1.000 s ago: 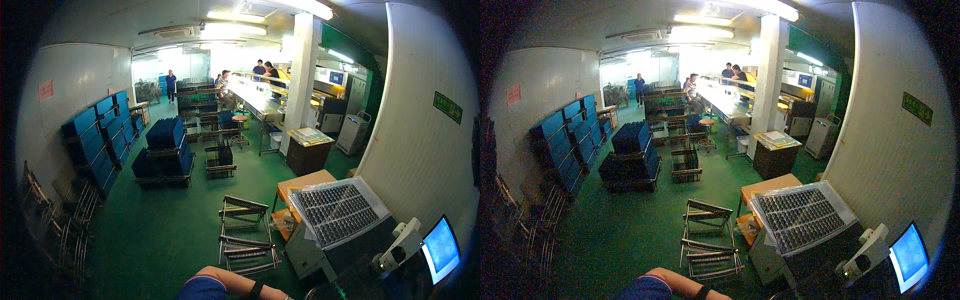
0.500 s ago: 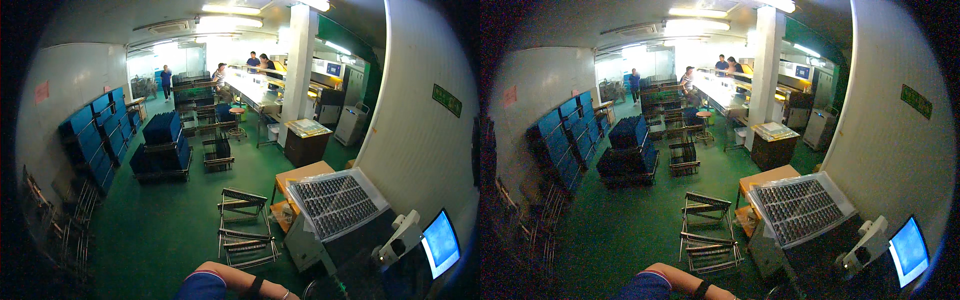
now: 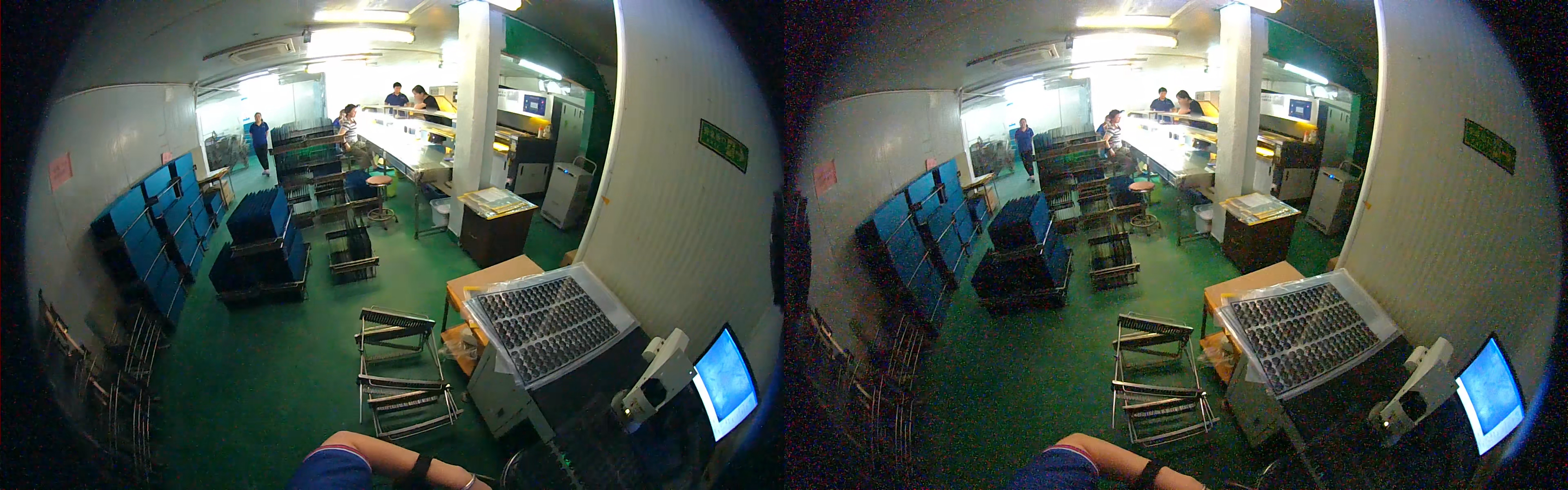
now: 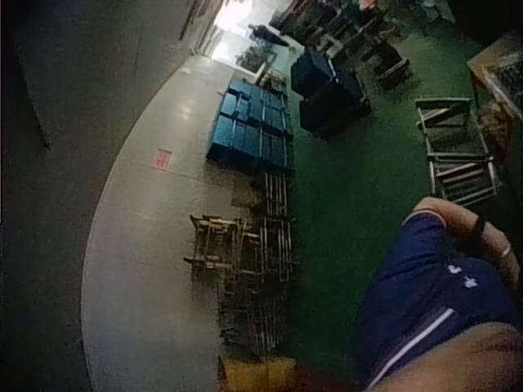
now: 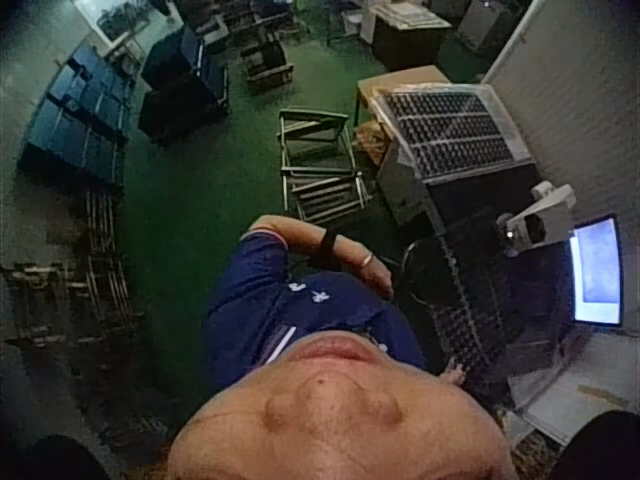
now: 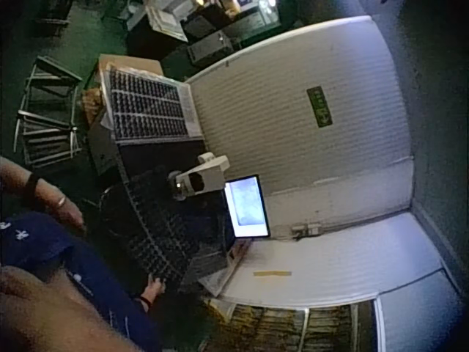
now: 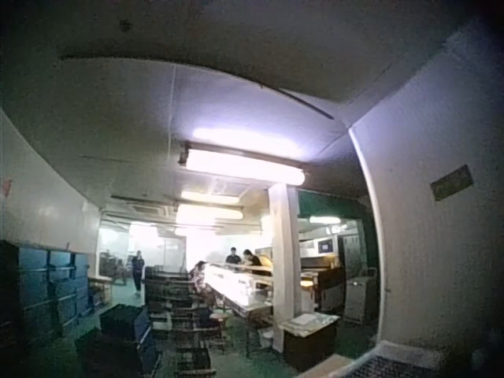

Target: Inspecting large sheets of circular components using an inspection monitor and manual handling.

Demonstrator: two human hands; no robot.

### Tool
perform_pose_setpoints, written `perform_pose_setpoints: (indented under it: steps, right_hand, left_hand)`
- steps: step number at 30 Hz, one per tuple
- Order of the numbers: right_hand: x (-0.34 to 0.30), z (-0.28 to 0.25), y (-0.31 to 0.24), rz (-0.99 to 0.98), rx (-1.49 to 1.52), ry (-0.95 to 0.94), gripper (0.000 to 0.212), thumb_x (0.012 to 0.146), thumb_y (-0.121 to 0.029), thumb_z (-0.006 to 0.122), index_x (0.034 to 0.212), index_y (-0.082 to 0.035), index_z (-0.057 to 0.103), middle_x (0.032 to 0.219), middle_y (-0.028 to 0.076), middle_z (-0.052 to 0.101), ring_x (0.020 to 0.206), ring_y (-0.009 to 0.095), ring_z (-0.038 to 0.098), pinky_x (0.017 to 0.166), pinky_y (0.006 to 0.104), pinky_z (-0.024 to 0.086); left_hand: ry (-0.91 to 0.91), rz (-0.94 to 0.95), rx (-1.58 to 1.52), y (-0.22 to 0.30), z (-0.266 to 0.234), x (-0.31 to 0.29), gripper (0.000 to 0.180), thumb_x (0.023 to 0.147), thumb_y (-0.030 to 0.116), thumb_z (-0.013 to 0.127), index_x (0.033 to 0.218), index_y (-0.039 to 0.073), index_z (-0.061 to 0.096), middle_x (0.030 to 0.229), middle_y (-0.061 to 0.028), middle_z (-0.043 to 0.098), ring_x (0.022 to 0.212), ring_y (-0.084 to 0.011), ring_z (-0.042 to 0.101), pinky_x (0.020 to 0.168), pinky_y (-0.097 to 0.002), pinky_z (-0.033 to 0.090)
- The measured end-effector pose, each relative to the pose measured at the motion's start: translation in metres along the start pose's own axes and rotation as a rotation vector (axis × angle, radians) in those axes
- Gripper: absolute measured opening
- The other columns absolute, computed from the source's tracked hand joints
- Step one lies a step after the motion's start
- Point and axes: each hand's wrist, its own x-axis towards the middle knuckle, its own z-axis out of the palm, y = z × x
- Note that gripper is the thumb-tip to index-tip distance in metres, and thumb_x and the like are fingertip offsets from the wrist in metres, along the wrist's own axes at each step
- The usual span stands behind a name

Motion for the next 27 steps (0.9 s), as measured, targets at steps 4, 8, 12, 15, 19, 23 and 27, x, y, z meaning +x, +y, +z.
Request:
perform_pose_setpoints:
  steps: [4, 8, 12, 15, 19, 23, 27]
  right_hand:
    - [0.011, 0.003, 0.042, -0.164, 0.1, -0.009, 0.043, 0.088, -0.038, 0.038, 0.116, -0.009, 0.052, 0.122, 0.026, 0.043, 0.116, 0.038, 0.038, 0.101, 0.0409, 0.028]
    - [0.009, 0.011, 0.03, 0.063, 0.058, 0.126, 0.043, 0.089, -0.032, 0.04, 0.124, -0.008, 0.044, 0.127, 0.026, 0.038, 0.116, 0.039, 0.037, 0.099, 0.0406, 0.03]
    - [0.001, 0.005, -0.029, 0.289, 0.168, 0.239, 0.043, 0.089, -0.029, 0.041, 0.126, -0.007, 0.041, 0.129, 0.023, 0.036, 0.115, 0.039, 0.037, 0.098, 0.0416, 0.031]
    - [0.002, 0.001, -0.065, 0.322, 0.283, 0.252, 0.043, 0.088, -0.027, 0.041, 0.127, -0.007, 0.041, 0.128, 0.022, 0.036, 0.114, 0.038, 0.037, 0.097, 0.0425, 0.032]
    - [0.005, 0.001, -0.088, 0.366, 0.401, 0.284, 0.042, 0.088, -0.024, 0.042, 0.127, -0.007, 0.041, 0.128, 0.021, 0.036, 0.112, 0.037, 0.038, 0.095, 0.0438, 0.033]
    - [0.003, -0.001, -0.102, 0.397, 0.494, 0.303, 0.042, 0.087, -0.022, 0.043, 0.127, -0.008, 0.04, 0.127, 0.019, 0.036, 0.11, 0.036, 0.038, 0.094, 0.045, 0.034]
    - [-0.006, -0.005, -0.116, 0.455, 0.592, 0.342, 0.042, 0.087, -0.019, 0.044, 0.127, -0.008, 0.04, 0.126, 0.018, 0.037, 0.109, 0.035, 0.039, 0.092, 0.0462, 0.035]
  left_hand:
    - [-0.007, -0.001, 0.019, 0.002, -0.004, 0.003, 0.04, 0.078, 0.035, 0.058, 0.104, 0.004, 0.056, 0.093, -0.0204, 0.059, 0.085, -0.035, 0.056, 0.072, -0.0432, 0.044]
    - [-0.008, -0.001, 0.039, 0.002, -0.005, 0.008, 0.042, 0.077, 0.036, 0.058, 0.104, 0.004, 0.056, 0.093, -0.0204, 0.059, 0.085, -0.0348, 0.056, 0.072, -0.043, 0.044]
    - [-0.003, -0.009, 0.078, -0.001, -0.01, 0.014, 0.043, 0.076, 0.037, 0.059, 0.104, 0.005, 0.056, 0.092, -0.0205, 0.059, 0.084, -0.0345, 0.056, 0.072, -0.0428, 0.044]
    - [-0.005, -0.03, 0.1, -0.002, -0.014, 0.016, 0.044, 0.076, 0.038, 0.06, 0.104, 0.005, 0.056, 0.092, -0.0205, 0.059, 0.084, -0.0343, 0.056, 0.072, -0.0427, 0.044]
    - [-0.02, -0.061, 0.137, -0.002, -0.018, 0.021, 0.046, 0.075, 0.04, 0.061, 0.104, 0.005, 0.056, 0.092, -0.0206, 0.059, 0.084, -0.034, 0.057, 0.071, -0.0426, 0.045]
    - [-0.026, -0.076, 0.175, -0.002, -0.021, 0.025, 0.047, 0.074, 0.041, 0.061, 0.104, 0.005, 0.056, 0.092, -0.0206, 0.059, 0.083, -0.0337, 0.057, 0.071, -0.0424, 0.045]
    - [-0.078, -0.098, 0.212, 0.004, -0.028, 0.028, 0.048, 0.074, 0.043, 0.062, 0.104, 0.006, 0.056, 0.091, -0.0207, 0.059, 0.083, -0.0334, 0.057, 0.071, -0.0423, 0.045]
